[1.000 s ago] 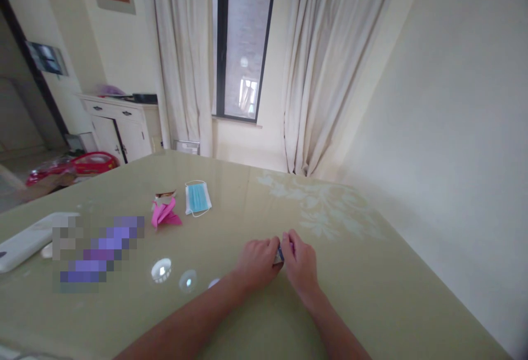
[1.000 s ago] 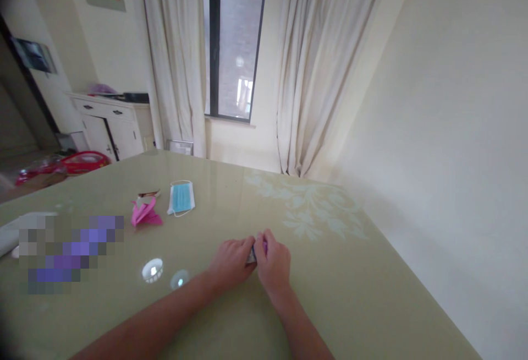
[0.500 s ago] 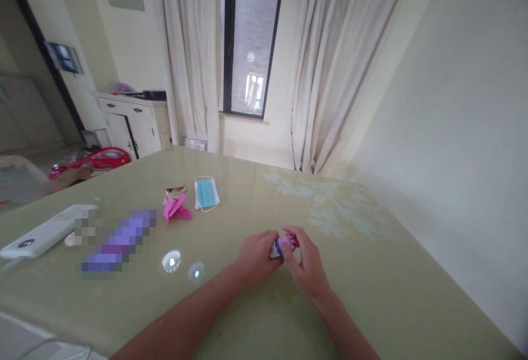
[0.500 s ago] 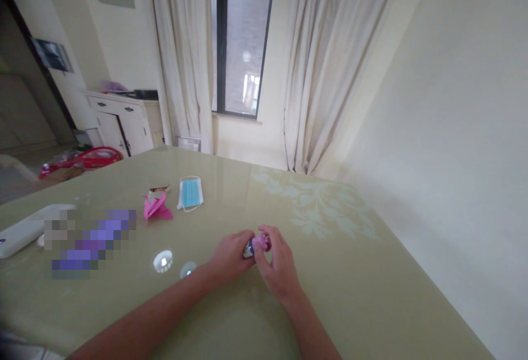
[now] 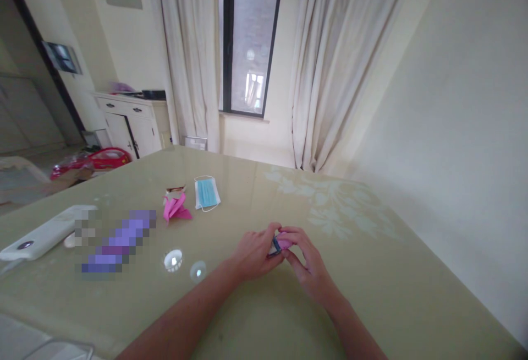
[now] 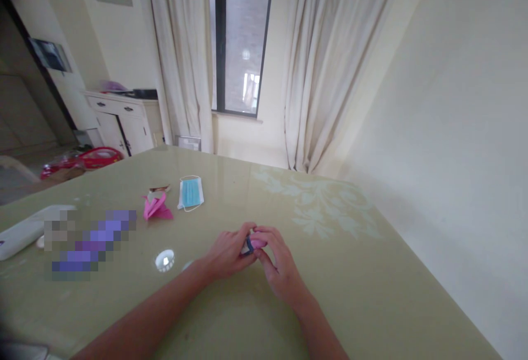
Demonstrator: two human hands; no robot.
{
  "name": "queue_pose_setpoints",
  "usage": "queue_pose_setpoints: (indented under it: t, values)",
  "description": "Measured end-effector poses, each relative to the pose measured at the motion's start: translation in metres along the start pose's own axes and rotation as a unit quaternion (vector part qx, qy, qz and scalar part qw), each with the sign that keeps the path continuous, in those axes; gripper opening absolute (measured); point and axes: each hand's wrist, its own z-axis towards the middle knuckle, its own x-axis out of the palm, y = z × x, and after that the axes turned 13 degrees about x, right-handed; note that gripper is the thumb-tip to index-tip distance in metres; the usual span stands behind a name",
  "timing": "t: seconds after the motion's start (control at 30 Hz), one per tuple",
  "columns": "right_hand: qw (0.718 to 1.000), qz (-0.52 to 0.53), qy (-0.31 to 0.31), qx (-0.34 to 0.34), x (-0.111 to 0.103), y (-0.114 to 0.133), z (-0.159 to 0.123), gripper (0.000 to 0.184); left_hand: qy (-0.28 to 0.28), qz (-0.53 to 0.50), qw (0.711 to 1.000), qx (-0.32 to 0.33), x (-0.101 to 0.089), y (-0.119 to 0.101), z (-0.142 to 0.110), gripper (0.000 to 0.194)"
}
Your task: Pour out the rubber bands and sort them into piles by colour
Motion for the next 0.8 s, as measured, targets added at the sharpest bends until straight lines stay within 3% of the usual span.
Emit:
queue_pose_setpoints:
  t: [0.17,0.27,0.43,0.6,0.7,0.8]
  values:
    - [0.998,-0.002,-0.057,0.028,0.007,0.003,0.001,0.042,-0.006,0.021,0.999,0.031,0.003,0.001,0.000,0.068]
    - [0.993,-0.001,-0.086,0.076,0.010,0.001,0.003,0.039,-0.015,0.028,0.999,0.027,0.008,0.001,0.000,0.062]
    - [0.992,0.049,-0.058,0.099,0.006,-0.006,0.003,0.025,-0.051,-0.001,0.998,-0.021,0.005,0.001,0.001,0.050]
    - [0.986,0.149,-0.009,0.076,0.003,-0.010,0.003,0.023,-0.072,-0.102,0.992,0.019,-0.005,0.004,0.001,0.039]
    - [0.978,0.189,0.014,0.085,0.003,-0.009,0.003,0.024,-0.024,-0.297,0.955,0.003,-0.009,0.008,0.000,0.039]
    - [0.971,0.216,0.030,0.098,0.004,-0.006,0.002,0.025,0.070,-0.507,0.858,-0.051,-0.014,0.014,-0.001,0.055]
